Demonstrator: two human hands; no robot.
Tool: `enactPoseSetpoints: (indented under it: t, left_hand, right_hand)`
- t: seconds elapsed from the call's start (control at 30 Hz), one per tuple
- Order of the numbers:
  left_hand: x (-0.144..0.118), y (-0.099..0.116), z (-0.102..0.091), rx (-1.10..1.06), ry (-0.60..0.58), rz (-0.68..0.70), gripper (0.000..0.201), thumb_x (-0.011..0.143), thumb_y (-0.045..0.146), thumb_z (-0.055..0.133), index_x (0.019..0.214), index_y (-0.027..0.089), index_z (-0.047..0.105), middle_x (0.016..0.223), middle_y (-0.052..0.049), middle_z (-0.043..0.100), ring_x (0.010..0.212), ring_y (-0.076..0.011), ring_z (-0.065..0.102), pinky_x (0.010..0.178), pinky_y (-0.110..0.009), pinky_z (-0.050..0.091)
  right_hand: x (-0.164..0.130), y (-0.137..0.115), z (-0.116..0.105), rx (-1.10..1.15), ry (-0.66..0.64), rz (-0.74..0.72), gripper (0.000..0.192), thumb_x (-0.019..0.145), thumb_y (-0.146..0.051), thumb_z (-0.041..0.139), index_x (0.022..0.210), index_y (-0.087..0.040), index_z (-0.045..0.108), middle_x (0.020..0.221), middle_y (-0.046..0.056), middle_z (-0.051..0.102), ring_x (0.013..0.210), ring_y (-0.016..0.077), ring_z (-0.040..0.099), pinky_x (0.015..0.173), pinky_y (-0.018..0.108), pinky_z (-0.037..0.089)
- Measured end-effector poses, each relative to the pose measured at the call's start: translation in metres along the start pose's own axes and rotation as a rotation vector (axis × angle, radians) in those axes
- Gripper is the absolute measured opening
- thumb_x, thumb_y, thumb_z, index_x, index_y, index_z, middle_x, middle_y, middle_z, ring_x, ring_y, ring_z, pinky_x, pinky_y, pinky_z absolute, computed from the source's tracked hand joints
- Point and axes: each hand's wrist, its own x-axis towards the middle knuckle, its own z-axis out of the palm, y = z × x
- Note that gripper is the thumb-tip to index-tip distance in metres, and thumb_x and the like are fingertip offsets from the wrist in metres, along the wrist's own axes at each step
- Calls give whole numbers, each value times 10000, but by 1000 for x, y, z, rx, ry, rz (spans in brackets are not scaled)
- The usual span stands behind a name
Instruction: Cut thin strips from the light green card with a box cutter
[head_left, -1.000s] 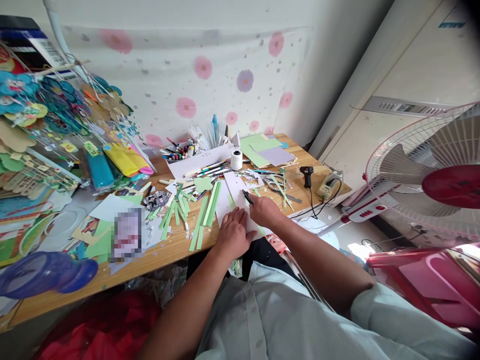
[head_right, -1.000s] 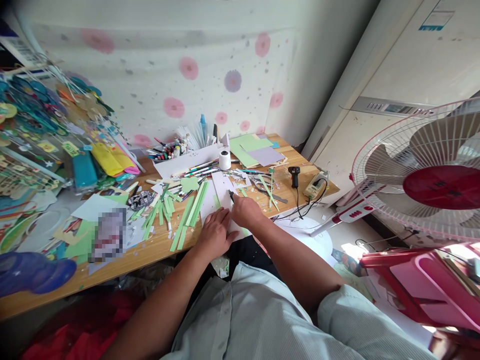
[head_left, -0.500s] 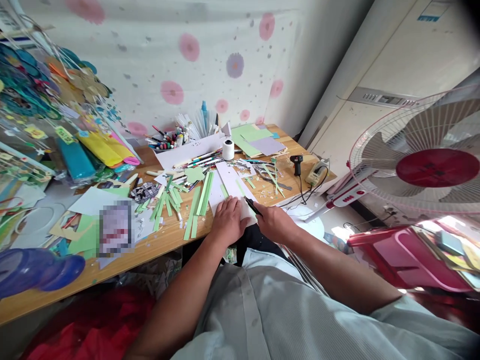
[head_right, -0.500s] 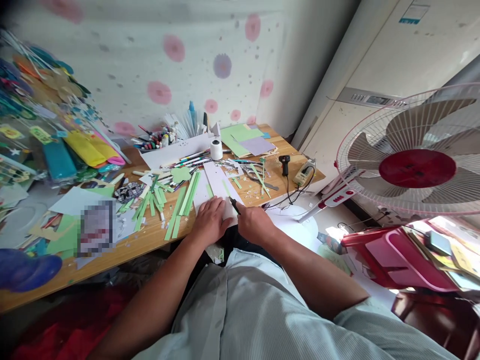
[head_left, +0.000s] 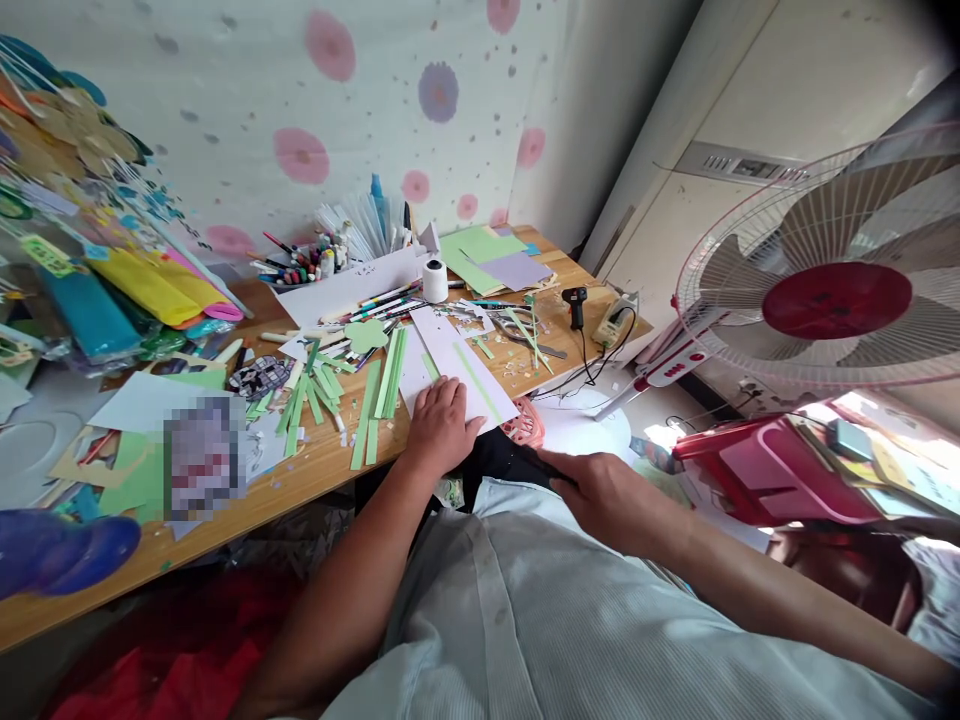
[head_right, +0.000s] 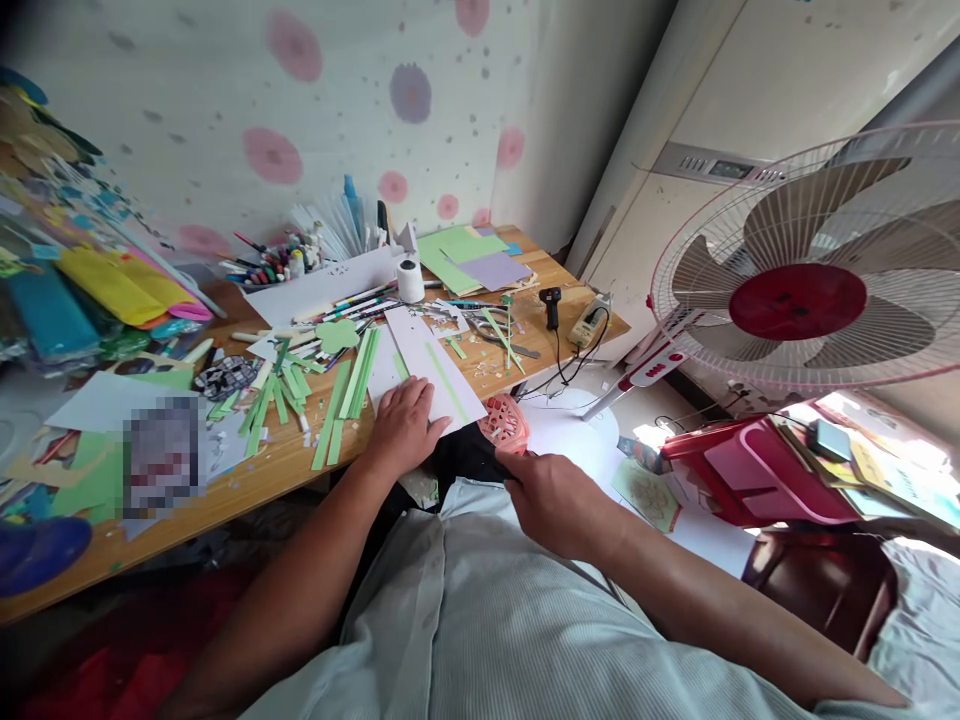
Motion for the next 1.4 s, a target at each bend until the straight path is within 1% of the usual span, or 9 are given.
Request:
enactPoseSetpoints:
  t: [0.17, 0.23, 0.4, 0.5, 0.63, 0.77, 1.0, 1.1, 1.4]
  left_hand:
    - [-2, 0, -2, 6, -20, 8, 777, 976, 593, 719, 1576, 150, 505, 1675, -200, 506, 1605, -406, 389, 1323, -560, 278]
    - [-2, 0, -2, 16, -26, 12, 912, 903, 672, 777, 1593, 147, 492, 1676, -205, 501, 1602, -440, 378, 1321, -582, 279]
    - [-2, -1, -1, 30, -30, 14, 959, 876, 646, 814, 1629, 167, 464, 1672, -198, 501, 1600, -461, 375, 1313, -602, 298]
    - [-2, -1, 0, 26, -29, 12, 979, 864, 634, 831, 1643, 180, 450, 1671, -201, 500, 1599, -462, 381, 1310, -607, 310]
    - [-2, -1, 0, 16, -23, 10, 970, 850, 622, 851, 1637, 210, 460, 1668, -185, 505, 1597, -452, 389, 1307, -602, 326]
    - [-1, 1, -3, 15, -20, 15, 955, 847, 628, 856, 1620, 215, 479, 1668, -175, 504, 1594, -444, 393, 1311, -594, 329]
    - [-1, 2, -6, 54, -56, 25, 899, 877, 649, 823, 1607, 225, 513, 1669, -172, 498, 1602, -433, 377, 1319, -585, 321]
    - [-1, 2, -6, 55, -72, 13, 891, 885, 652, 811, 1617, 242, 511, 1687, -161, 482, 1614, -432, 359, 1330, -585, 302]
    - [-1, 2, -5, 47, -84, 2, 898, 884, 660, 808, 1619, 229, 525, 1708, -156, 462, 1628, -442, 326, 1335, -588, 289]
  right_hand:
    - [35, 24, 3, 305, 331, 120, 528, 1052, -408, 571, 1547, -240, 645, 1274, 139, 812, 1084, 321, 776, 932, 407, 581]
    - [61, 34, 18, 496, 383, 162, 526, 1014, -469, 632, 1482, -232, 667, 1193, 119, 817, 1029, 298, 767, 913, 406, 593]
    - [118, 46, 55, 852, 382, 271, 356, 915, -436, 667, 1195, -219, 628, 797, -14, 685, 647, 206, 650, 619, 325, 537]
    - [138, 51, 60, 746, 387, 272, 290, 869, -402, 684, 1100, -238, 619, 823, -6, 688, 699, 211, 644, 621, 305, 490]
    - [149, 54, 55, 382, 233, 265, 200, 848, -409, 745, 894, -247, 638, 803, 9, 701, 770, 220, 647, 661, 289, 421]
    - [157, 49, 50, 121, 193, 271, 199, 906, -440, 726, 909, -258, 644, 861, 37, 747, 813, 242, 676, 684, 301, 384]
    - [176, 45, 46, 164, 158, 126, 147, 915, -376, 726, 904, -248, 654, 911, 53, 769, 870, 244, 703, 715, 299, 403]
    - [181, 45, 46, 341, 167, 162, 107, 870, -284, 738, 864, -239, 642, 852, 50, 749, 830, 237, 704, 704, 296, 441]
    - [172, 39, 43, 1226, 143, 322, 225, 716, -194, 783, 864, -215, 614, 722, 0, 687, 670, 203, 722, 710, 347, 630]
